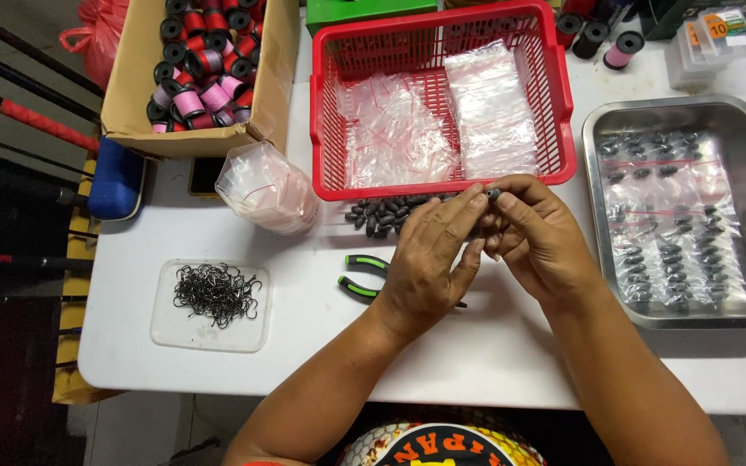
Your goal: The person uses pliers to crimp small metal sleeves onto black cylindrical components, then places each finished unit into a small plastic bag. The person repeats this process for several units, organizing them into a tray.
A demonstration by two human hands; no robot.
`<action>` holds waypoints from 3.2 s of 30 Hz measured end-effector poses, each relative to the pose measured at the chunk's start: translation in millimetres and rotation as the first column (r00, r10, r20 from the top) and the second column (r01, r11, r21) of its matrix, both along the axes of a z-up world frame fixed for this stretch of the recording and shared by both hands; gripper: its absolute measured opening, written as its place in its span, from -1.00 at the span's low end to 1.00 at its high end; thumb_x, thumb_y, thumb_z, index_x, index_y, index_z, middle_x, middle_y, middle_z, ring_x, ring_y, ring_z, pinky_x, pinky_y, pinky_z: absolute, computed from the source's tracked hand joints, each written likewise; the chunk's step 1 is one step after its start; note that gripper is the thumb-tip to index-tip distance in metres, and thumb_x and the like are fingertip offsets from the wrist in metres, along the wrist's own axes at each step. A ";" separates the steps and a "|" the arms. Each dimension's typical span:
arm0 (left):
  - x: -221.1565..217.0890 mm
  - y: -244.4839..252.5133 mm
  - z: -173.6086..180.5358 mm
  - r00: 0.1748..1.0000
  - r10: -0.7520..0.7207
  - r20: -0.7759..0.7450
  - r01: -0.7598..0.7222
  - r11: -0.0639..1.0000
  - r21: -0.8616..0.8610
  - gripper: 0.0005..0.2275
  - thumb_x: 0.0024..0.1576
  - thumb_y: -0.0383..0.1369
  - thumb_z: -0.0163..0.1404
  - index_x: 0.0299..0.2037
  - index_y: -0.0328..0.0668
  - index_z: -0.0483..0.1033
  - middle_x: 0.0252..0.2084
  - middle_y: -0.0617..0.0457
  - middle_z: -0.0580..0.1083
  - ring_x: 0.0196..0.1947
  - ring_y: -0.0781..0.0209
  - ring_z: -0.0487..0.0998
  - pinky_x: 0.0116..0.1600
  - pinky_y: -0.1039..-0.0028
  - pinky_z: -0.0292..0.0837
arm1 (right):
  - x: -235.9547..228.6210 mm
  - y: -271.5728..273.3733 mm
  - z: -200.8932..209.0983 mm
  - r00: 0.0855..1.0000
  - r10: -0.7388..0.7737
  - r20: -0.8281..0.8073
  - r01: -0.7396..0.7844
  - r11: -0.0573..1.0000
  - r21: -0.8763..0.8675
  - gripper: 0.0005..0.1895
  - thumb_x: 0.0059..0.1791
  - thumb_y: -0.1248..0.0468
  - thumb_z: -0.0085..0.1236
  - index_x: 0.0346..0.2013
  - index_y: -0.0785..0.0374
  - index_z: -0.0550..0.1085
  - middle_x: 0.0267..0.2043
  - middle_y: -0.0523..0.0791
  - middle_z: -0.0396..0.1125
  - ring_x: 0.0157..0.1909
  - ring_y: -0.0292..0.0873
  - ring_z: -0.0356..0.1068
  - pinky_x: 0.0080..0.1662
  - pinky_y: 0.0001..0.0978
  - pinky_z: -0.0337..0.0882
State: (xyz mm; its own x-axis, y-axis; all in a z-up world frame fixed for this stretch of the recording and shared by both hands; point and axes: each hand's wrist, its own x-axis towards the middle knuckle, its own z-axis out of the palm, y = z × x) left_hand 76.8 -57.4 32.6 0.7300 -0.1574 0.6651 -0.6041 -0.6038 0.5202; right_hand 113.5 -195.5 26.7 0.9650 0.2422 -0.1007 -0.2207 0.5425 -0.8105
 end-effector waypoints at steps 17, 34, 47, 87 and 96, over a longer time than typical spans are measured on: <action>2.4 2.3 -0.9 1.000 0.016 0.017 -0.016 1.000 0.003 -0.63 0.13 -0.37 -0.16 0.17 -0.10 0.19 0.14 0.00 0.29 0.06 0.12 0.39 0.19 0.28 0.19 | 1.4 -3.3 -8.2 0.998 0.049 0.025 -0.049 0.999 -0.009 -0.83 -0.08 0.32 -0.06 -0.22 0.33 0.33 -0.45 -0.01 0.29 -0.50 -0.23 0.31 -0.54 -0.54 0.28; -0.4 20.6 2.4 0.998 0.043 0.051 -0.041 0.999 -0.035 -0.67 0.07 -0.40 -0.07 0.07 -0.02 0.33 0.10 0.01 0.34 0.05 0.11 0.41 0.16 0.30 0.21 | 2.9 -0.5 -7.9 0.992 0.064 0.112 -0.060 0.997 -0.043 -0.82 -0.10 0.39 -0.07 -0.21 0.38 0.31 -0.49 0.03 0.30 -0.52 -0.17 0.37 -0.53 -0.50 0.33; -65.0 60.5 -26.1 0.941 0.236 -0.242 -0.175 0.953 0.247 -0.69 0.16 -0.38 -0.22 0.10 -0.28 0.27 0.10 -0.18 0.30 0.15 -0.14 0.24 0.22 0.14 0.02 | -45.1 17.2 23.1 0.927 0.314 0.207 -0.122 0.772 -0.624 -0.81 -0.16 0.46 0.01 -0.25 0.37 0.45 -0.55 0.02 0.37 -0.49 -0.16 0.36 -0.35 -0.31 0.41; -66.1 61.8 -28.3 0.892 0.264 -0.368 -0.126 0.925 0.357 -0.73 0.18 -0.41 -0.32 0.04 -0.23 0.31 0.12 -0.11 0.28 0.22 -0.03 0.15 0.29 0.21 -0.11 | -59.9 37.5 9.9 0.518 0.765 0.383 0.488 0.103 -0.867 -0.93 -0.11 0.34 -0.03 -0.46 0.15 0.42 -0.59 -0.20 0.28 -0.45 -0.23 0.29 -0.37 -0.50 0.29; -66.0 63.2 -33.3 0.893 0.271 -0.361 -0.135 0.924 0.359 -0.73 0.19 -0.36 -0.33 0.04 -0.19 0.31 0.12 -0.08 0.28 0.22 0.00 0.16 0.29 0.22 -0.11 | -58.4 17.5 21.9 0.631 0.676 0.380 0.289 0.250 -0.924 -0.92 -0.19 0.38 0.06 -0.42 0.19 0.44 -0.56 -0.13 0.32 -0.42 -0.13 0.32 -0.36 -0.39 0.34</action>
State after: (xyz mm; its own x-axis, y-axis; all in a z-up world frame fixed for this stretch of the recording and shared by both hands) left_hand 10.8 5.8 -0.7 0.9590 -0.1280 0.2530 -0.2336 -0.8624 0.4491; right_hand 55.1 -178.0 48.6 0.7516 0.6431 0.1468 0.6007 -0.5753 -0.5551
